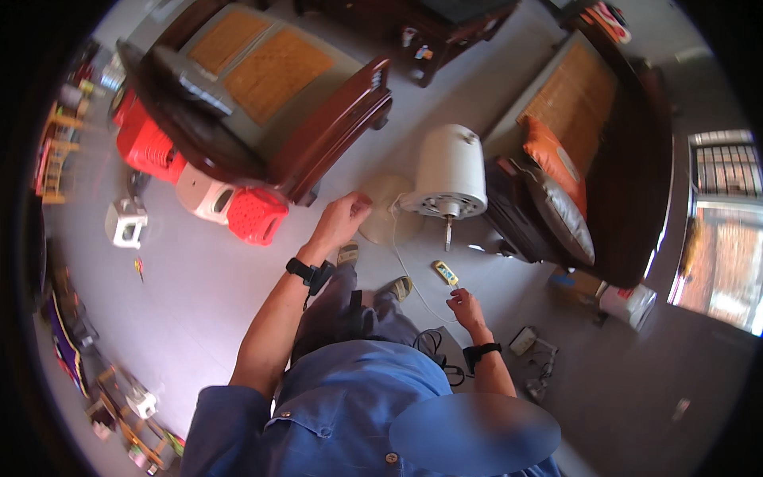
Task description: Disassembling a standing electric fan using a screwdriver.
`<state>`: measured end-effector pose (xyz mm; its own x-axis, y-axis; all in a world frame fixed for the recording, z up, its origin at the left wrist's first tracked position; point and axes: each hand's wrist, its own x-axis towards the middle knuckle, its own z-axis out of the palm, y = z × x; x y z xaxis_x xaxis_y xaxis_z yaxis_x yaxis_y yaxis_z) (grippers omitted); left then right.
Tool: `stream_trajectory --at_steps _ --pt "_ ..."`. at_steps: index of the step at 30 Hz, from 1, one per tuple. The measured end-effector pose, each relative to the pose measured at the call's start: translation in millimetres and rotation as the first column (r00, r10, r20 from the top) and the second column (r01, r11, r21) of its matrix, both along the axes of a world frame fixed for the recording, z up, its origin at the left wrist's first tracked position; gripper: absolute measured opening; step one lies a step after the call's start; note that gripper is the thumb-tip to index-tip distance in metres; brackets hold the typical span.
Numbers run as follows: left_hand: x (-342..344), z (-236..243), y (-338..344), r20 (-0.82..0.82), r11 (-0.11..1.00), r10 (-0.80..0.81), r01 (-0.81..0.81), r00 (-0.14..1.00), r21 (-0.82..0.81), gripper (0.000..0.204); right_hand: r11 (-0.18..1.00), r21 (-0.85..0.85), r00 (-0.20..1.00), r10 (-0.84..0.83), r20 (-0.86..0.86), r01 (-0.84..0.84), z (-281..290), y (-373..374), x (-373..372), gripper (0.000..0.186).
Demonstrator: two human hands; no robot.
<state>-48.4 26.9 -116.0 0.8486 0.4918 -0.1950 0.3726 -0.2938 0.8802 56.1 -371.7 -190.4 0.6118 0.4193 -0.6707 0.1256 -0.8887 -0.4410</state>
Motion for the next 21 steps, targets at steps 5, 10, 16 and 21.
stream_trajectory --at_steps 5,10,16,21 --pt "23.0 -41.7 -49.5 -0.018 0.998 -0.061 0.061 0.998 -0.022 0.046 0.989 0.114 0.995 -0.101 0.012 0.099 -11.4 -8.0 -3.3 0.036" --pt "40.4 -77.8 -84.9 -0.145 0.997 0.081 -0.082 0.986 -0.001 0.052 0.934 0.242 0.964 -0.246 -0.1 0.263 -30.6 -16.9 -23.1 0.034" --pt "73.9 -96.5 -119.5 -0.074 0.958 0.284 -0.286 0.956 -0.016 0.066 0.883 0.16 0.885 -0.396 -0.246 0.44 -89.6 -78.6 -67.9 0.032" --pt "115.5 -100.8 -154.5 0.115 0.858 0.51 -0.514 0.852 0.001 0.057 0.834 -0.022 0.789 -0.53 -0.311 0.551 -136.7 -138.1 -112.8 0.033"
